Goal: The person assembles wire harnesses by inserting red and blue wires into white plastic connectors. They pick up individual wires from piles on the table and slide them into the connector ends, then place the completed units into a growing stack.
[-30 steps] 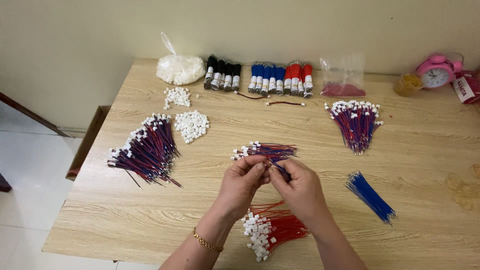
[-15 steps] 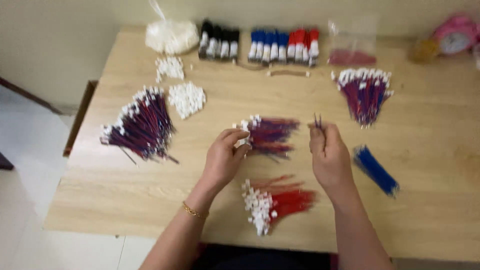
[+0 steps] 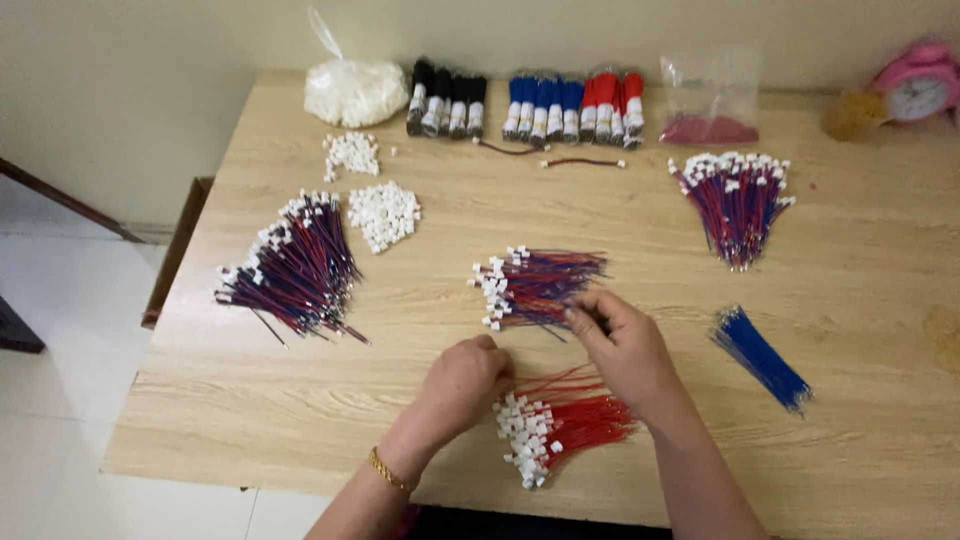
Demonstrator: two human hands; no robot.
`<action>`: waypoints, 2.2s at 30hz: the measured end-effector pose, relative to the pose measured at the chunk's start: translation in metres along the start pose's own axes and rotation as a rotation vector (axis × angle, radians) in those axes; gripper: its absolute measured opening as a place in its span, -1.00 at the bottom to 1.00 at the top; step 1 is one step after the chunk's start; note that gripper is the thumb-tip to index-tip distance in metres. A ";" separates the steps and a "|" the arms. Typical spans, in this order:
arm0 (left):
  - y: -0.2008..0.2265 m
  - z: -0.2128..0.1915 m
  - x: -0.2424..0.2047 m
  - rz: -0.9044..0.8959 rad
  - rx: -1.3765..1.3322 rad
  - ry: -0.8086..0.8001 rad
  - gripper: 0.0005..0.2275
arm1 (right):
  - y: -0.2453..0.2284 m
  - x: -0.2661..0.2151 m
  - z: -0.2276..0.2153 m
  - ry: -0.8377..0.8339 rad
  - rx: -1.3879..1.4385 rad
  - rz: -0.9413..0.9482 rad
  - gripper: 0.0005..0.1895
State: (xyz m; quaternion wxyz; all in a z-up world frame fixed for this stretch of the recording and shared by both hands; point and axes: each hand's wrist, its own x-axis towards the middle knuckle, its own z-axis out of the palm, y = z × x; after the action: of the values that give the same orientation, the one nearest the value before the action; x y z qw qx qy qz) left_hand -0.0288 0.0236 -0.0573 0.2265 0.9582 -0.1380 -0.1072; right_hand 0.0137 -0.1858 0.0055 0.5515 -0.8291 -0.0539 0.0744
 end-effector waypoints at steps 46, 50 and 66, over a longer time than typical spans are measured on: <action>0.018 -0.026 0.025 -0.147 -1.783 0.224 -0.85 | -0.054 -0.016 0.010 0.055 -0.326 -0.223 -0.80; 0.022 -0.029 0.021 -0.092 -1.726 0.219 -0.87 | -0.054 -0.017 0.011 0.111 -0.395 -0.365 -0.89; 0.030 -0.034 0.016 -0.129 -1.903 0.110 -0.89 | -0.049 -0.016 0.012 0.083 -0.481 -0.258 -0.84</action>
State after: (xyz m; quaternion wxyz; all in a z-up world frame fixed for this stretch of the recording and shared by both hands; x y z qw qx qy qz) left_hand -0.0111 0.0060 -0.0161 0.9106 0.3818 0.0711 -0.1416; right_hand -0.0047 -0.1594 0.0469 0.3454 -0.9248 -0.1526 -0.0453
